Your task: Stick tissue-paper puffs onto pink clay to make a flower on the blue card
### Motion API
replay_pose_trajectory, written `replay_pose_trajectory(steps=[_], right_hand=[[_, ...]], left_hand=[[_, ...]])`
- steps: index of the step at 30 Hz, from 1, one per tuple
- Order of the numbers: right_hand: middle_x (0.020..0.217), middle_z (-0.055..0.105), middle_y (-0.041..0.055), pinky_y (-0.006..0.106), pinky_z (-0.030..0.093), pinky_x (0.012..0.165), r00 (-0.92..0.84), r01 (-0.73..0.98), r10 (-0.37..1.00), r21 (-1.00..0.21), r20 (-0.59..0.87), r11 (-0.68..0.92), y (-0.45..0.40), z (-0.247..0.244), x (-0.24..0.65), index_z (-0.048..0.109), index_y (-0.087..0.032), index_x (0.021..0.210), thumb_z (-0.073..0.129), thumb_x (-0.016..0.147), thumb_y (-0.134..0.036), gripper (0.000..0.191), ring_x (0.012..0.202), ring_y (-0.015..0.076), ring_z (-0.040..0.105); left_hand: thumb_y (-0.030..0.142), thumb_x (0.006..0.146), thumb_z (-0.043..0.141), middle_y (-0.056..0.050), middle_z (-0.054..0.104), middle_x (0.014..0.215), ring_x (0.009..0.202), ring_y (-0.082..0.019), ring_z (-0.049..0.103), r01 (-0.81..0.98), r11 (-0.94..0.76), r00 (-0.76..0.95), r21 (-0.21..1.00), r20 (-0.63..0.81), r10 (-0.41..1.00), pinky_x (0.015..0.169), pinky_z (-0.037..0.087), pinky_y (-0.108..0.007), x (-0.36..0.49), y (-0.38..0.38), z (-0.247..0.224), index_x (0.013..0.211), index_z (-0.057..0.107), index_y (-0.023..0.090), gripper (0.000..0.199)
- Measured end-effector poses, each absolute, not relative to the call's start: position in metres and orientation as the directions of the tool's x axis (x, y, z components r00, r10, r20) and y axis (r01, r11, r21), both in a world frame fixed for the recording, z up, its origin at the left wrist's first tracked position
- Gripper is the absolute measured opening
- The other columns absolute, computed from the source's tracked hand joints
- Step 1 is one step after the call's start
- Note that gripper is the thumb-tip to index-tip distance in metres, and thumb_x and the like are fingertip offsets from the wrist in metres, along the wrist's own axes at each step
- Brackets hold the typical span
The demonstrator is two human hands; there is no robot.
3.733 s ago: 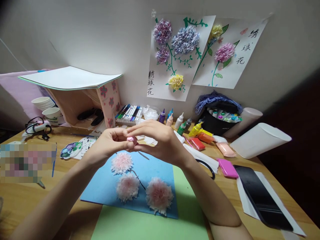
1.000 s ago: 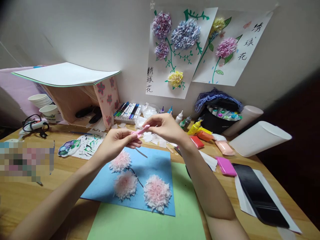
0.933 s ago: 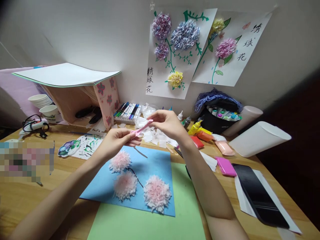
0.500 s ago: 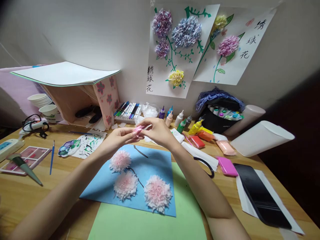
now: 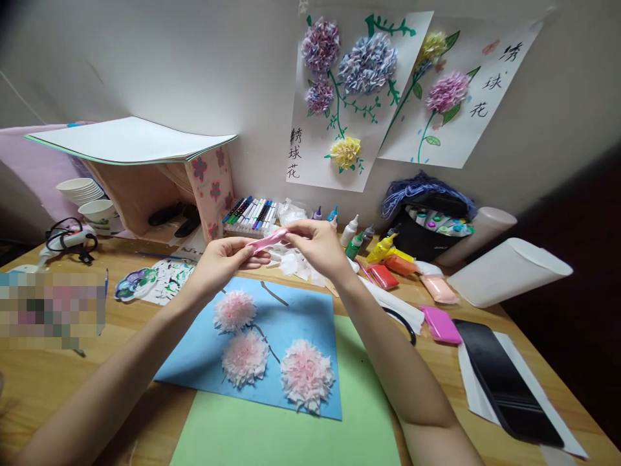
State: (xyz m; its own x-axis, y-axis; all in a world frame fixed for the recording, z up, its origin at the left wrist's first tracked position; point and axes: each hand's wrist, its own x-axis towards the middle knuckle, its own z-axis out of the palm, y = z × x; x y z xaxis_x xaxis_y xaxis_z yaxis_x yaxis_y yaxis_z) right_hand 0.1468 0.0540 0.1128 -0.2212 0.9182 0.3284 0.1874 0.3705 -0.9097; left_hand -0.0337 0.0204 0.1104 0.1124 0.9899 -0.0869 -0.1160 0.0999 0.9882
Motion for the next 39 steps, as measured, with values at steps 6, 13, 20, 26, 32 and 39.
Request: replay_pose_trajectory(steps=[6,13,20,26,32,39], right_hand=[[0.083,0.072,0.0090,0.035,0.057,0.074,-0.024,0.174,0.948,-0.932,0.318,0.317,0.058,0.111,0.150,0.067,-0.013,0.092,0.070,0.071,-0.031,0.027,0.078,0.0201,0.069],[0.115,0.065,0.0063,0.039,0.049,0.094,-0.333,0.393,0.798,-0.696,0.502,0.601,0.034,0.111,0.132,0.064,-0.021,0.109,0.063,0.077,-0.017,0.032,0.108,0.0202,0.060],[0.093,0.073,0.0064,0.040,0.054,0.081,-0.349,0.395,0.823,-0.727,0.448,0.562,0.034,0.111,0.134,0.074,-0.023,0.091,0.062,0.079,-0.022,0.016,0.086,0.0209,0.067],[0.106,0.070,0.0068,0.050,0.051,0.087,-0.290,0.412,0.814,-0.702,0.503,0.581,0.034,0.110,0.133,0.073,-0.029,0.096,0.057,0.084,-0.024,0.020,0.104,0.0258,0.063],[0.142,0.044,0.0057,0.051,0.029,0.111,-0.548,0.496,0.611,-0.367,0.571,0.787,0.025,0.109,0.120,0.046,-0.022,0.136,0.039,0.089,-0.013,0.048,0.138,0.0235,0.028],[0.156,0.003,0.0060,0.051,0.016,0.115,-0.512,0.583,0.613,-0.281,0.602,0.762,0.018,0.108,0.113,-0.016,-0.021,0.147,0.036,0.093,-0.043,0.078,0.143,0.0259,0.008]], left_hand=[[0.019,0.076,0.066,-0.011,0.071,0.099,0.095,-0.017,0.066,-0.179,0.141,0.275,0.974,-0.088,0.957,0.096,0.046,-0.033,-0.039,0.022,0.108,0.101,0.067,0.011,0.027],[0.035,0.077,0.067,-0.012,0.068,0.108,0.102,-0.019,0.063,-0.260,0.132,0.378,0.957,-0.025,0.925,0.099,0.043,-0.032,-0.033,0.018,0.105,0.104,0.068,0.011,0.036],[0.040,0.072,0.070,-0.010,0.072,0.090,0.083,-0.019,0.068,-0.113,0.030,0.267,0.993,0.001,0.964,0.081,0.053,-0.032,-0.030,0.014,0.107,0.094,0.070,0.012,0.036],[0.040,0.073,0.069,-0.010,0.071,0.094,0.087,-0.021,0.068,-0.180,-0.004,0.229,0.984,0.045,0.972,0.083,0.053,-0.033,-0.029,0.015,0.108,0.099,0.069,0.012,0.038],[0.041,0.076,0.067,-0.008,0.069,0.104,0.100,-0.019,0.063,-0.323,-0.071,0.190,0.944,0.138,0.972,0.092,0.048,-0.030,-0.037,0.023,0.104,0.103,0.067,0.014,0.038],[0.042,0.077,0.065,-0.011,0.067,0.110,0.110,-0.026,0.059,-0.279,-0.005,0.336,0.960,0.103,0.936,0.094,0.046,-0.035,-0.034,0.014,0.106,0.111,0.065,0.014,0.044]])
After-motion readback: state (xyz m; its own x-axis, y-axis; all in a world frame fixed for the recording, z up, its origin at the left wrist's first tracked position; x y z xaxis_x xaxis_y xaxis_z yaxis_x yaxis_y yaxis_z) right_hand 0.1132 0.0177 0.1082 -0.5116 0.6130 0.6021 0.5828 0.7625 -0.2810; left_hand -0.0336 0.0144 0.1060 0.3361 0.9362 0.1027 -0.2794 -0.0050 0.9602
